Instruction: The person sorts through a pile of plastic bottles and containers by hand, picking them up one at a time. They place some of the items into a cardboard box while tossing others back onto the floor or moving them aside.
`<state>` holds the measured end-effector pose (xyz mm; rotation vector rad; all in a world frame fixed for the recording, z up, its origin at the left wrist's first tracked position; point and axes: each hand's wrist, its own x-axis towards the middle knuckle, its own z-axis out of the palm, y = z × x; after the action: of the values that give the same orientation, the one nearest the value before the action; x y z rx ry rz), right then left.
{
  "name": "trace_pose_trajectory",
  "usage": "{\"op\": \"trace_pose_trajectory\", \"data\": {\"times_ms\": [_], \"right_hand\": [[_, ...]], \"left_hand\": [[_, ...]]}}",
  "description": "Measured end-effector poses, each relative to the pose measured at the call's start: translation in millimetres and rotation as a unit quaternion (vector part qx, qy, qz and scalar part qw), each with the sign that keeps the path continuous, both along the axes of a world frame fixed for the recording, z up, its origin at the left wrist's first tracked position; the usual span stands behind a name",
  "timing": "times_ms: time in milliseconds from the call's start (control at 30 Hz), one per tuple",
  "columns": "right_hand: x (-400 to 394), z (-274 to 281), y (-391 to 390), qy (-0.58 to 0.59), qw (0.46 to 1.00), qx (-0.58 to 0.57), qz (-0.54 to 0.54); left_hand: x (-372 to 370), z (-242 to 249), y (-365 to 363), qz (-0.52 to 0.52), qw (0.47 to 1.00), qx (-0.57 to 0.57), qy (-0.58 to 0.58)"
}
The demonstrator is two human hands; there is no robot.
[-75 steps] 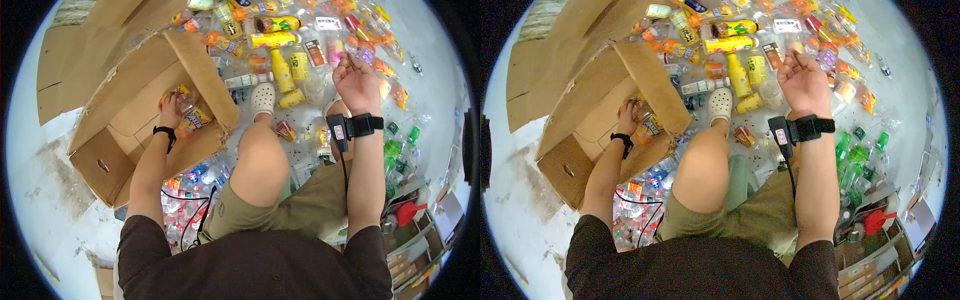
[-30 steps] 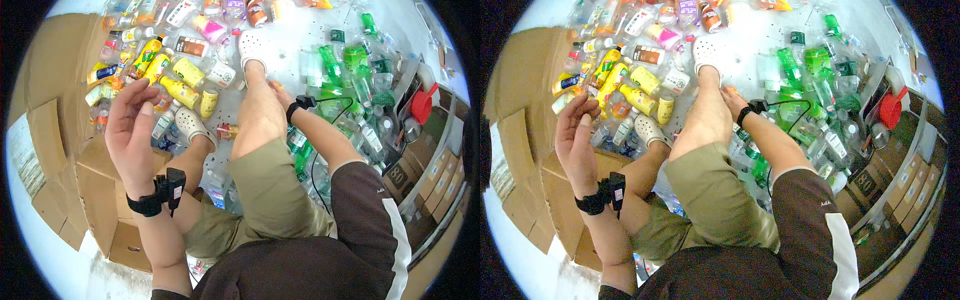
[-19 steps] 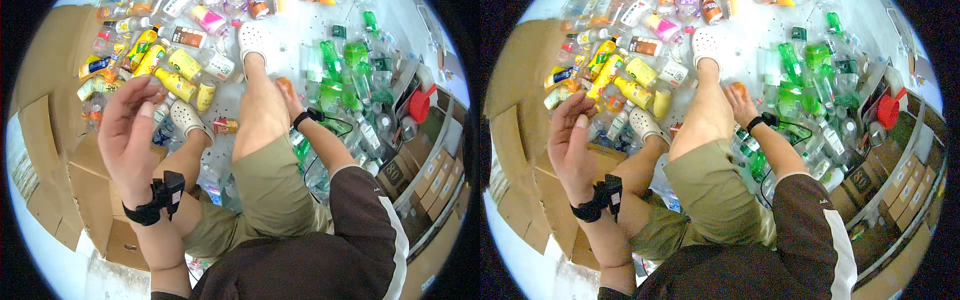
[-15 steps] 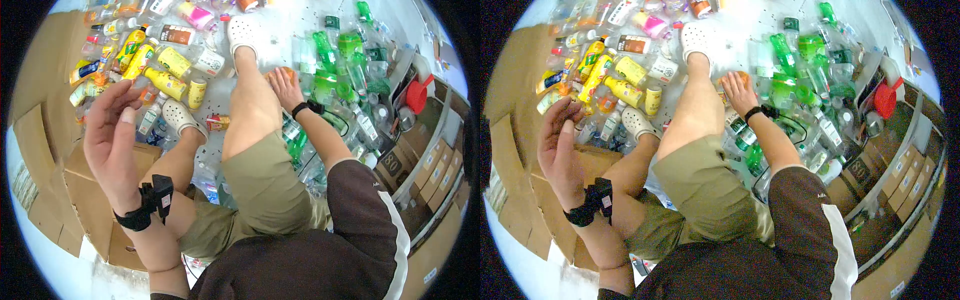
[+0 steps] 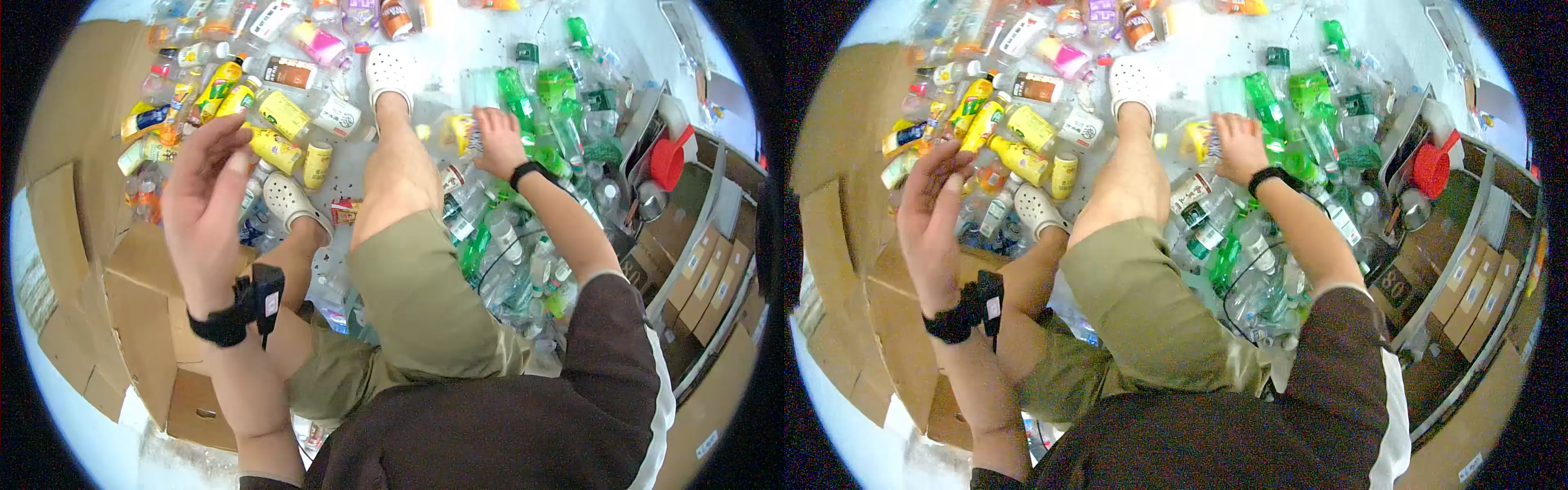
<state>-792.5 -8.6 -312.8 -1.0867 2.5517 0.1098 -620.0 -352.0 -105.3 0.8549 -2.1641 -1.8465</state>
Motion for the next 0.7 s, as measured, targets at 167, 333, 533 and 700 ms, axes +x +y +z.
{"op": "trace_pose_trajectory", "data": {"times_ms": [167, 333, 533, 700], "right_hand": [[-2.4, 72.9, 1.8, 0.049, 0.930, -0.314, -0.186], [61.6, 256.5, -69.8, -0.481, 0.662, -0.523, -0.238], [166.6, 337.3, -123.5, -0.630, 0.633, -0.444, -0.078], [228.7, 365.9, -150.3, -0.648, 0.624, -0.436, -0.014]], "left_hand": [[9.4, 0.7, 8.4, -0.036, 0.998, -0.011, 0.046], [40.8, 47.9, 30.2, -0.129, 0.982, 0.006, 0.141], [136.8, 134.6, 55.0, -0.094, 0.957, -0.027, 0.272], [289.2, 133.1, 24.8, 0.136, 0.967, -0.152, 0.152]]}}
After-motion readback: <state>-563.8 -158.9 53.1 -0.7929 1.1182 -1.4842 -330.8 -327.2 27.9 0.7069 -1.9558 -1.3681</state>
